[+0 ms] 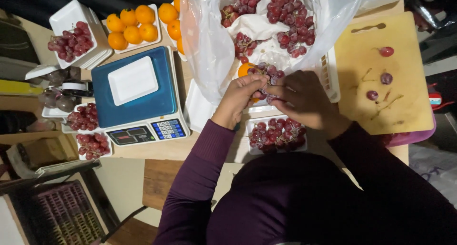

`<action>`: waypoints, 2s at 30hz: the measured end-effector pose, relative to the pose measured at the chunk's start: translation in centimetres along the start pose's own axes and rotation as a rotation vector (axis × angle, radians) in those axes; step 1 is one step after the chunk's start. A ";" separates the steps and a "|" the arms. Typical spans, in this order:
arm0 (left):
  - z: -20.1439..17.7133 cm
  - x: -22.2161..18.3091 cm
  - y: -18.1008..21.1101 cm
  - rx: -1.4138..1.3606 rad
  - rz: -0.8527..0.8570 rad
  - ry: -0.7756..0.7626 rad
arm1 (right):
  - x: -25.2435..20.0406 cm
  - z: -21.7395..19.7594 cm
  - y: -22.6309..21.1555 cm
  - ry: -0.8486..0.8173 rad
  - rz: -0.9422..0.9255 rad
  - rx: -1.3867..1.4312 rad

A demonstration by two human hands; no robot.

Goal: The person sorts and packs red grapes into small trays by hand, picking individual bunches or loose grapes from a large bag and placing them into the trays.

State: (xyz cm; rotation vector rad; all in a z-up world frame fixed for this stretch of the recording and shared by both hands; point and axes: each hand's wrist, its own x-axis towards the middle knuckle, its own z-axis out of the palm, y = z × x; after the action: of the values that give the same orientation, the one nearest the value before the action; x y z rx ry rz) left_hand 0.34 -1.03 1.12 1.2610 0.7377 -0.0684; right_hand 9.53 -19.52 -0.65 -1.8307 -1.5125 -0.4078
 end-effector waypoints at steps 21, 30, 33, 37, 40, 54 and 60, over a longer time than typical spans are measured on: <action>0.2 -2.4 2.4 0.035 -0.174 0.077 | -8.3 -5.3 17.5 0.385 0.658 -0.385; -1.0 -1.4 0.4 -0.040 -0.162 0.052 | -16.4 -5.6 23.4 -0.277 0.741 -0.251; -1.5 -1.2 -0.3 -0.064 -0.157 0.030 | -12.2 -9.3 17.8 -0.325 0.851 -0.017; -1.6 -1.4 -0.3 -0.052 -0.174 0.033 | -13.2 -12.7 12.3 -0.305 0.867 -0.174; -1.5 -1.3 -0.4 -0.073 -0.172 0.023 | -16.7 -12.7 11.5 -0.306 1.072 -0.202; 0.1 -1.1 0.6 -0.064 -0.209 -0.036 | -7.9 -10.4 5.4 0.070 0.591 0.061; 0.4 -0.4 -1.0 -0.048 -0.154 -0.022 | 0.4 -1.3 -2.4 -0.366 0.301 0.043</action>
State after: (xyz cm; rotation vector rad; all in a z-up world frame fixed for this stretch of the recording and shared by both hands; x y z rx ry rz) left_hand -0.25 -1.84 0.57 1.1547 0.8126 -0.1887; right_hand 7.63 -19.95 1.28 -2.1385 -1.4267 0.1094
